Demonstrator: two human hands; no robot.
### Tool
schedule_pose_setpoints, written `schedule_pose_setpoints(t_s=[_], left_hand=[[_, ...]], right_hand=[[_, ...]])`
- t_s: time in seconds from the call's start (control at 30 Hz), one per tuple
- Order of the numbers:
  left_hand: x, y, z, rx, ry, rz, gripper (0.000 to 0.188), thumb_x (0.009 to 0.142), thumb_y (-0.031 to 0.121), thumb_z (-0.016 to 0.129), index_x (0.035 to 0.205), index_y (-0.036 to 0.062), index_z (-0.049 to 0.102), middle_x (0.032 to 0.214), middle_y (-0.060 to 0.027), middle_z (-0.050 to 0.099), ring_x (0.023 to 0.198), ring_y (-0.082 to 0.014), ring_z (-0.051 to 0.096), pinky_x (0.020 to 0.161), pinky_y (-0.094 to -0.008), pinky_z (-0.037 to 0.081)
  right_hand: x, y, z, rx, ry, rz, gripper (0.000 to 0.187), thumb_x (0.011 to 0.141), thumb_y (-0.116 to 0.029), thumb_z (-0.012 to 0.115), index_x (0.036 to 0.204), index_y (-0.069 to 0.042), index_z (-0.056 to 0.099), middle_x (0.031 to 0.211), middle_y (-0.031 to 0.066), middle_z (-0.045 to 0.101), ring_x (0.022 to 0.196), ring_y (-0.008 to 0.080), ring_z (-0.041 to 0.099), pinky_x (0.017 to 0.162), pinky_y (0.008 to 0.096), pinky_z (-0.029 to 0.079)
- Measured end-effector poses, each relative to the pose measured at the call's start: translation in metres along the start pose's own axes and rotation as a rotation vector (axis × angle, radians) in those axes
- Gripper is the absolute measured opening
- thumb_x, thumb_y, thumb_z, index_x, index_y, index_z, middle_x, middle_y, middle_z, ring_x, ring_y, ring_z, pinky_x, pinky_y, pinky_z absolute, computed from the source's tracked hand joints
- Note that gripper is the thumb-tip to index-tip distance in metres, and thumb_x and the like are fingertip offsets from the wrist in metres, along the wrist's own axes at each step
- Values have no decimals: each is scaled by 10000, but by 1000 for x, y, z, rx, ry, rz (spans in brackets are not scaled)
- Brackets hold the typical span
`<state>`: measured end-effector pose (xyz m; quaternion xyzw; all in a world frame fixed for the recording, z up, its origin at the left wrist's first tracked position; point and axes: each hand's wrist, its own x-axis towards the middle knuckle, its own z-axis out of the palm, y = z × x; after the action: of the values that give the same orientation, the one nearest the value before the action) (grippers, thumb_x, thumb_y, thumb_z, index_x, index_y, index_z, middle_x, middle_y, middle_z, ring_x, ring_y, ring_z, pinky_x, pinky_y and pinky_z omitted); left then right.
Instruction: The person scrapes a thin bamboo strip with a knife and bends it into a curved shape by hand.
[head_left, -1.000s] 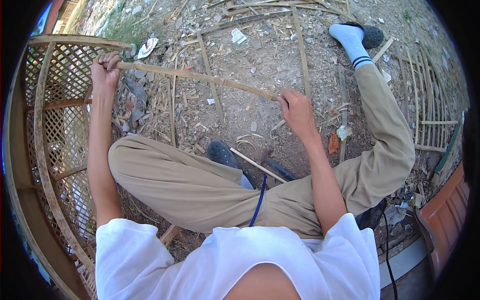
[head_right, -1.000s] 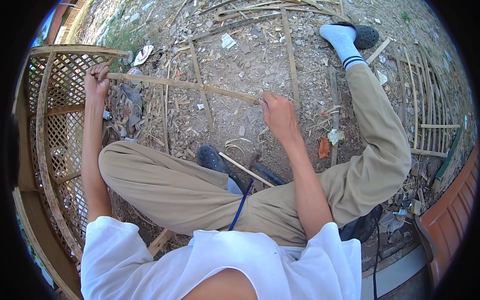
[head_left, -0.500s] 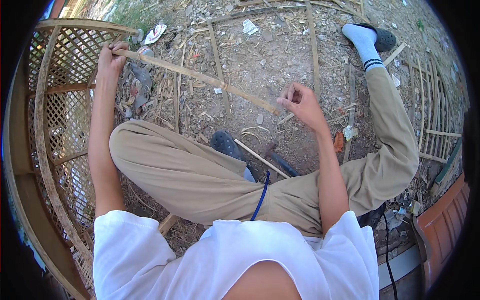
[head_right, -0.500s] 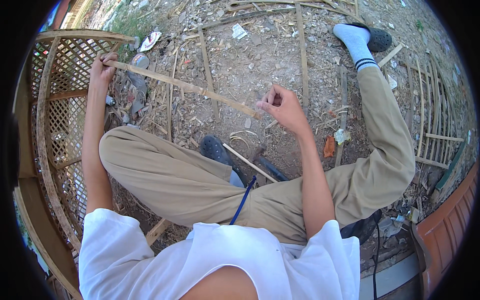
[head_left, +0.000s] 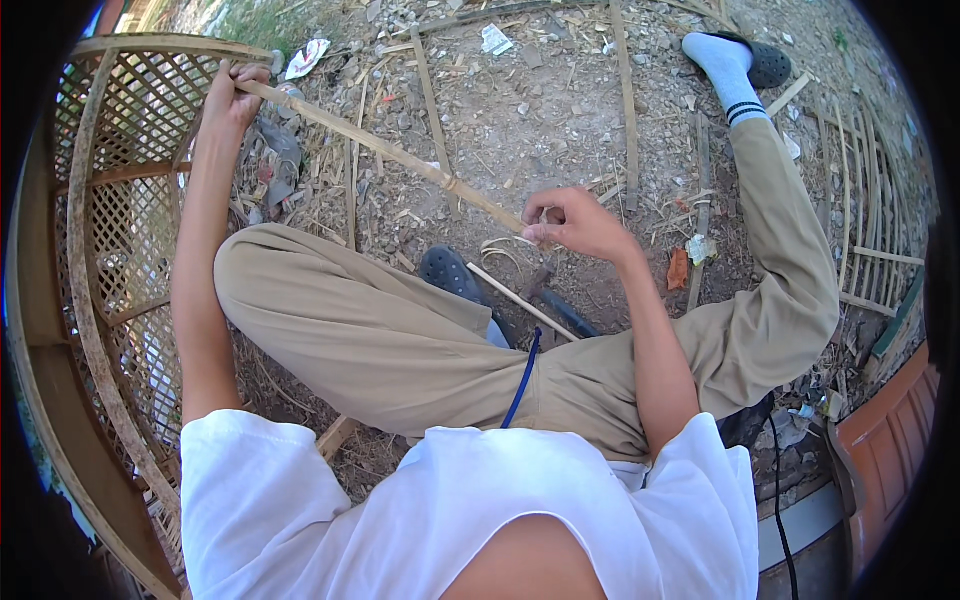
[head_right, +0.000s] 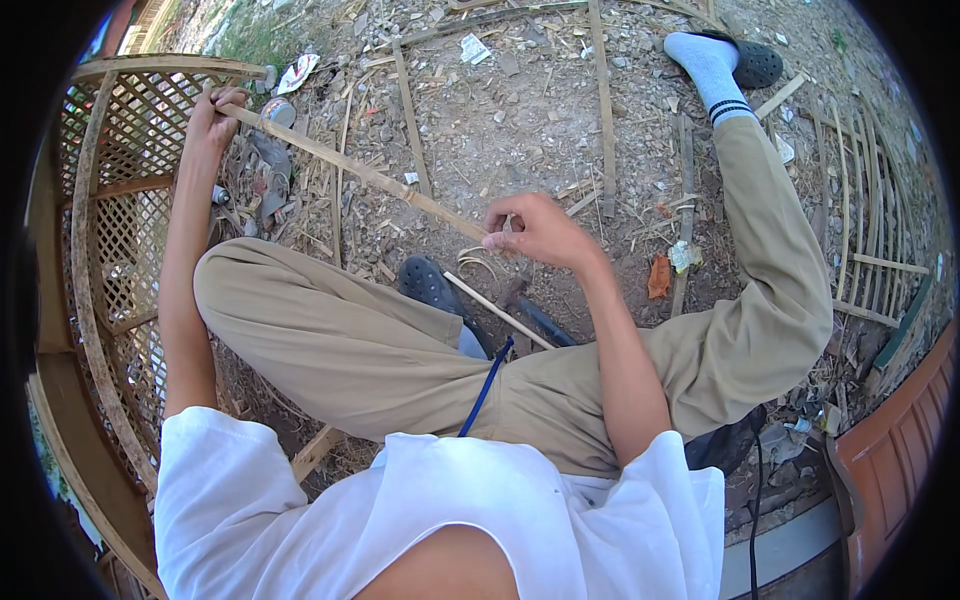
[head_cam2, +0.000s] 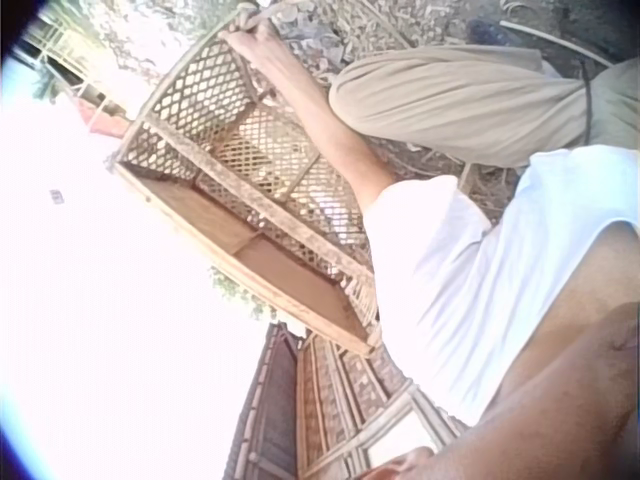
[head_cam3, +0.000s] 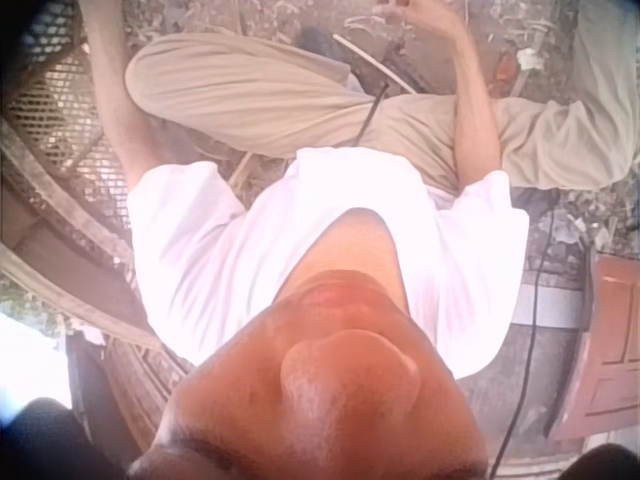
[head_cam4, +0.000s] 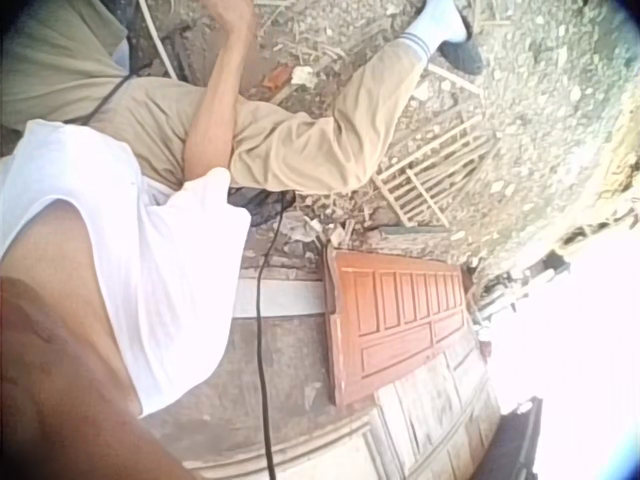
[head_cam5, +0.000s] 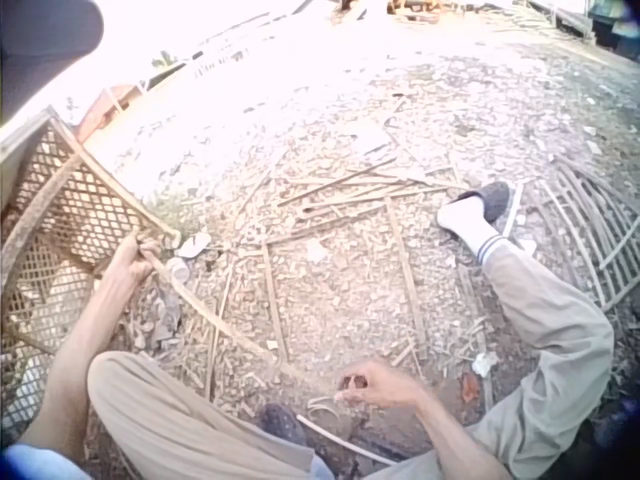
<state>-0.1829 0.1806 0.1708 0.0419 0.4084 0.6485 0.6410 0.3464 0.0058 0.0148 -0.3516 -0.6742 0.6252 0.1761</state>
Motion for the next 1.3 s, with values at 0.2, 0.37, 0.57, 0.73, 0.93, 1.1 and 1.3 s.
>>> schedule_pose_setpoints(t_s=[0.2,0.37,0.57,0.73,0.93,1.1,1.3], left_hand=[[-2,9,-8,-17,-138,-6,513,1118,453,371,953,-13,511,854,-114,475,791,-239,504,691,-363,548],[-58,-49,52,337,-129,204,804,1094,537,231,1584,-67,26,1603,-330,145,1504,-467,252,1176,-793,218],[-76,-125,70,1260,-485,-156,655,1053,529,475,1484,36,435,1419,-193,530,1369,-301,517,1145,-526,432],[-101,-226,93,1617,-812,-317,517,1002,355,678,1408,83,510,1277,-89,608,1236,-182,591,1067,-375,496],[-108,-275,92,1328,-890,-358,344,1016,215,675,1285,33,562,1139,-82,656,1074,-158,649,913,-358,588],[-93,-277,107,1262,-968,-201,271,1013,190,676,1211,21,602,1054,-57,672,1002,-140,658,861,-346,602],[-99,-257,153,1224,-958,47,260,1016,152,658,1237,20,620,981,-6,647,918,-97,623,858,-326,547]], right_hand=[[5,8,7,370,-120,29,72,913,-28,739,911,6,676,702,13,645,603,70,550,528,263,425],[2,5,0,443,33,16,73,934,-19,719,902,-1,656,729,-5,627,583,42,511,500,236,385],[8,2,6,488,363,-40,76,964,-38,698,922,-5,645,734,-18,611,604,40,512,520,231,390],[10,-8,8,441,563,-25,79,971,-34,690,928,-5,630,737,-13,612,609,47,531,530,235,406],[19,-39,28,430,689,-137,108,969,-19,680,906,-13,593,711,-8,604,594,55,547,520,246,415],[21,-76,15,271,720,-183,132,971,-34,677,895,-11,572,737,34,598,572,86,562,519,266,434],[34,-103,-24,-101,743,-262,174,974,-94,674,903,26,569,772,128,605,637,217,598,601,368,465]])
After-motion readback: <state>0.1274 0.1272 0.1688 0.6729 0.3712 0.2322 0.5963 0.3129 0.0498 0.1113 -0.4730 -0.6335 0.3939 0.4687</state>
